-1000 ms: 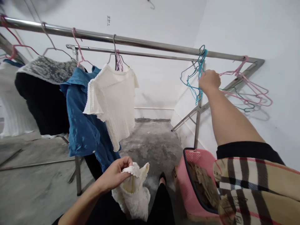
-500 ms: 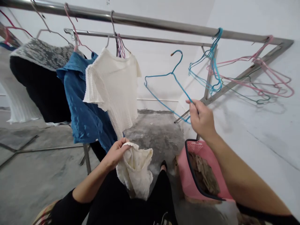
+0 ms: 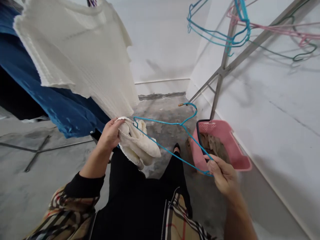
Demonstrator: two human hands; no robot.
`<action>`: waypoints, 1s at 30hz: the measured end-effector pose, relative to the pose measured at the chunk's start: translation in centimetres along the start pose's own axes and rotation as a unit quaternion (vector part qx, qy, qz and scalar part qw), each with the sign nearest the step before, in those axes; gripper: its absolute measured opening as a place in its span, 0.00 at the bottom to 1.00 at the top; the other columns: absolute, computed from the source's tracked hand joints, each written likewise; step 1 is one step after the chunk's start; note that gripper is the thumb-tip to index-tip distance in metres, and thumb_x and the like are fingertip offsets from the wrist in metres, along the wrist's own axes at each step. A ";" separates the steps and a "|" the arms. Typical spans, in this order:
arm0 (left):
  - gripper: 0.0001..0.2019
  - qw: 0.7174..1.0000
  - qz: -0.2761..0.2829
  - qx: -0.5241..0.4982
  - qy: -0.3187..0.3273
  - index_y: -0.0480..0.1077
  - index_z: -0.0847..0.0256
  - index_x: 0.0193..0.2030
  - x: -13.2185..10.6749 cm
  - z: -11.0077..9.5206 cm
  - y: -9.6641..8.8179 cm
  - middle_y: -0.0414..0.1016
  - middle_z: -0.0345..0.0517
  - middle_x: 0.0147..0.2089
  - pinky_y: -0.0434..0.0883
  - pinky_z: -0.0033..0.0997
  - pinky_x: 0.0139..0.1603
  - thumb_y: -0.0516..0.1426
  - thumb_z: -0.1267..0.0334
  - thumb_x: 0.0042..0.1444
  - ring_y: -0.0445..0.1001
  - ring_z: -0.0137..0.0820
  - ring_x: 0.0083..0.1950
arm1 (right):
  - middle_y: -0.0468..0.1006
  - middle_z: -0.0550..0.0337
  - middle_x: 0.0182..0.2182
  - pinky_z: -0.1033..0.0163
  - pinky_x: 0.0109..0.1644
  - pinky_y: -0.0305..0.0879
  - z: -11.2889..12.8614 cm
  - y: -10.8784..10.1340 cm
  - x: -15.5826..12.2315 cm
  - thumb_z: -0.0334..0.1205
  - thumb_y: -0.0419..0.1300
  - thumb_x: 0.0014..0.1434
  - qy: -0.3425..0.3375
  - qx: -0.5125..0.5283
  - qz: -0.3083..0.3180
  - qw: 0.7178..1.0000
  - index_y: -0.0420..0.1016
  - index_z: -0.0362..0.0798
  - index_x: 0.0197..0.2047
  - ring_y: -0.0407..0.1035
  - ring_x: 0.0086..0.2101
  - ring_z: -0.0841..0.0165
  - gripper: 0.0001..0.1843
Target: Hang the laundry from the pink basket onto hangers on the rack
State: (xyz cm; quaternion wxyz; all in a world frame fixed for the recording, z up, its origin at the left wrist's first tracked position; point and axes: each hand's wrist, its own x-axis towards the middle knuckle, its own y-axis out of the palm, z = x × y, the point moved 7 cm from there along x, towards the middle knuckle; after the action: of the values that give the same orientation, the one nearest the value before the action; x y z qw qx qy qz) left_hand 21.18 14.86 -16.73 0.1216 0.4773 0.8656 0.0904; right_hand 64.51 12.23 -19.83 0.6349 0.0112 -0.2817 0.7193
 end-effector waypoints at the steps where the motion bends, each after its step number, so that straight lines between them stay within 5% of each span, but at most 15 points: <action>1: 0.17 1.000 -0.001 0.012 0.011 0.70 0.62 0.32 0.2 0.0 0.1 0.71 0.36 0.25 0.65 0.24 0.28 0.67 0.58 0.37 0.68 0.24 0.25 | 0.67 0.65 0.19 0.68 0.23 0.63 -0.1 -0.4 -0.2 0.42 0.53 0.67 -0.006 0.007 0.014 1.000 0.76 0.54 0.48 0.63 0.20 0.73 0.12; 8: 0.13 0.971 0.010 0.198 0.132 0.70 0.61 0.31 0.2 -0.8 1.5 0.70 0.36 0.25 0.62 0.24 0.28 0.63 0.56 0.43 0.65 0.24 0.26 | 0.79 0.61 0.27 0.72 0.27 0.67 2.9 0.4 0.7 0.35 0.55 0.65 -0.104 -0.112 0.073 0.986 0.76 0.52 0.49 0.71 0.23 0.74 0.13; 14: 0.08 0.873 0.000 0.410 0.266 0.74 0.61 0.32 -2.0 -2.0 3.0 0.74 0.38 0.25 0.63 0.26 0.30 0.60 0.59 0.49 0.67 0.27 0.27 | 0.82 0.59 0.31 0.70 0.31 0.69 4.3 4.7 1.8 0.35 0.53 0.66 -0.135 -0.083 0.064 0.985 0.77 0.48 0.48 0.73 0.25 0.73 0.13; 22: 0.05 0.772 0.055 0.491 0.399 0.74 0.60 0.35 -5.8 -1.7 5.2 0.77 0.40 0.29 0.65 0.26 0.30 0.58 0.62 0.56 0.72 0.28 0.28 | 0.76 0.58 0.26 0.65 0.31 0.69 1.9 12.1 1.8 0.43 0.49 0.69 -0.084 0.012 0.035 0.996 0.78 0.47 0.47 0.69 0.23 0.71 0.17; 27: 0.05 0.667 0.047 0.547 0.504 0.74 0.57 0.37 -6.9 -3.5 5.2 0.79 0.46 0.39 0.69 0.35 0.47 0.61 0.60 0.57 0.75 0.36 0.42 | 0.72 0.60 0.22 0.64 0.32 0.69 1.2 12.3 2.0 0.46 0.48 0.69 -0.090 0.049 0.036 0.994 0.77 0.49 0.48 0.69 0.24 0.69 0.18; 30: 0.14 0.637 0.091 0.573 0.509 0.75 0.56 0.46 -6.6 -4.4 5.2 0.78 0.50 0.47 0.67 0.43 0.55 0.62 0.53 0.55 0.73 0.42 0.51 | 0.73 0.60 0.23 0.64 0.31 0.67 1.3 11.1 2.2 0.47 0.49 0.69 -0.104 0.068 0.032 0.992 0.77 0.50 0.47 0.67 0.24 0.70 0.18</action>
State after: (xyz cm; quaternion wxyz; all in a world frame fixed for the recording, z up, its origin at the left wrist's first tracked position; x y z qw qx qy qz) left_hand 27.50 11.82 -10.28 -0.6443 0.4060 0.6213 -0.1844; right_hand 53.46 13.32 -22.24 0.5763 0.1199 -0.2972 0.7518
